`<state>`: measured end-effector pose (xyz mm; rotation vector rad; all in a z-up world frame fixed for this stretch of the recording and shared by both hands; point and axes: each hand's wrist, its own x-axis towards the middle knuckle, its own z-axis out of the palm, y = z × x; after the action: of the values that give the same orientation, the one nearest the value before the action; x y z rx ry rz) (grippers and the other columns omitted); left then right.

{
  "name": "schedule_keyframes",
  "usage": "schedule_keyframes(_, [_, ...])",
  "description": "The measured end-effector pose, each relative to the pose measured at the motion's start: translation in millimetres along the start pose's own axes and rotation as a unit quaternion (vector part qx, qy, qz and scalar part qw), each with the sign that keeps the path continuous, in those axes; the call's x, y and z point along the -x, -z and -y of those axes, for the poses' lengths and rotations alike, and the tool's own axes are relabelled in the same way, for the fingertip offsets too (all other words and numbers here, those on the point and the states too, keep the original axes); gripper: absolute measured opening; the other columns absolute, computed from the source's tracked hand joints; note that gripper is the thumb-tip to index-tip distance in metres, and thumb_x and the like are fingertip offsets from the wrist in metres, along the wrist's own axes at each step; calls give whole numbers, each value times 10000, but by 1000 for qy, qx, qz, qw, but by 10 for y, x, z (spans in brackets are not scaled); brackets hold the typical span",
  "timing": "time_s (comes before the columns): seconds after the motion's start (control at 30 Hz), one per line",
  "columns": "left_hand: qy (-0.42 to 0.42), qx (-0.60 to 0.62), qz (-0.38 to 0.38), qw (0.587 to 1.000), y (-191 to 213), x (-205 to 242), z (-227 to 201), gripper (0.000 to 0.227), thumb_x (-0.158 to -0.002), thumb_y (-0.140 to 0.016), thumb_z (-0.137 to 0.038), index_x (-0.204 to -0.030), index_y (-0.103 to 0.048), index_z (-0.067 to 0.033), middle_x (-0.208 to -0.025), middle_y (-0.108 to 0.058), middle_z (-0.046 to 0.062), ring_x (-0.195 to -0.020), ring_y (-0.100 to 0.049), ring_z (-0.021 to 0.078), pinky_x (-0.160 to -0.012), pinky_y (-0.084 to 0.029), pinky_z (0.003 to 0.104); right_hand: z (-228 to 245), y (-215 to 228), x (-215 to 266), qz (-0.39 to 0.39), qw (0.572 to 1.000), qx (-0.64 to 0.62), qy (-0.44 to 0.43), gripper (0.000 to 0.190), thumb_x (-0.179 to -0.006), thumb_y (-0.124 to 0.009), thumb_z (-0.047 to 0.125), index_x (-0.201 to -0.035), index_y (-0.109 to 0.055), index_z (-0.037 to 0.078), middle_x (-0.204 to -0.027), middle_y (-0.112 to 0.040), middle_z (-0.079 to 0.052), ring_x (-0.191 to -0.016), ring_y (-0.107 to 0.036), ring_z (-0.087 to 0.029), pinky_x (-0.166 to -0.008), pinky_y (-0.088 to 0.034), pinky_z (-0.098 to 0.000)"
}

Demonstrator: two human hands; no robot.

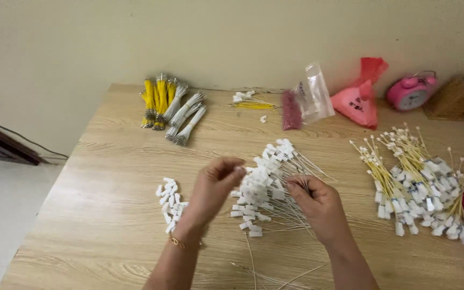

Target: Attach electrical wires to plastic connector housings by hand.

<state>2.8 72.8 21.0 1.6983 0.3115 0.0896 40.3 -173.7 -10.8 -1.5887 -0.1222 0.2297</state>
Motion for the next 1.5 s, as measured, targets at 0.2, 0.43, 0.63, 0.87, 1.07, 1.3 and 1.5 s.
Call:
schedule_keyframes(0.2, [92,319,126,935,-462,119,59,288,-961,-616,-97,-1239,-667,-42,-1116,-752,100,-917,-732,185,-767,-620,295,88,8,43,3,1000,30,-1,181,-938,-700,138,-1056,-765,18,-745,-619,51,-617,-478,-42,-527,-393,-220])
schedule_keyframes(0.43, [105,401,109,903,-575,99,232,265,-990,-608,-63,-1250,-602,-12,-1091,-731,79,-886,-721,182,-730,-597,305,111,-57,92,8,996,66,61,184,-953,-657,149,-1060,-734,21,-863,-701,53,-793,-611,-30,-705,-507,-211])
schedule_keyframes(0.63, [128,485,78,862,-558,119,228,319,-981,-658,-140,-1284,-649,-42,-948,-679,47,-870,-715,195,-731,-602,317,177,-131,120,-8,987,150,51,155,-966,-669,159,-1001,-747,31,-729,-626,-1,-660,-531,-67,-592,-468,-255])
schedule_keyframes(0.87, [151,491,75,855,-556,165,164,239,-951,-680,-159,-1167,-631,-66,-986,-714,57,-942,-739,225,-788,-602,347,298,-194,150,-22,977,180,109,155,-945,-683,173,-996,-726,32,-743,-644,5,-650,-540,-49,-560,-471,-246])
schedule_keyframes(1.07, [128,505,95,848,-552,166,208,228,-966,-692,-153,-1160,-630,-51,-1028,-717,111,-971,-733,242,-835,-614,374,363,-203,157,-23,977,181,107,152,-960,-677,170,-971,-724,27,-735,-634,-21,-636,-539,-67,-549,-465,-256])
schedule_keyframes(1.3, [114,457,96,877,-568,163,221,221,-947,-678,-116,-1151,-630,-47,-1035,-733,112,-979,-744,247,-843,-626,384,435,-214,155,-4,973,212,92,163,-928,-697,181,-968,-718,25,-803,-681,-37,-672,-597,-100,-579,-503,-286])
schedule_keyframes(1.5, [122,469,84,871,-567,163,271,184,-962,-671,-98,-1131,-629,-40,-1012,-729,113,-947,-743,239,-833,-624,383,236,-205,90,7,976,193,98,168,-950,-669,187,-1031,-696,41,-857,-695,-51,-765,-638,-113,-676,-539,-280])
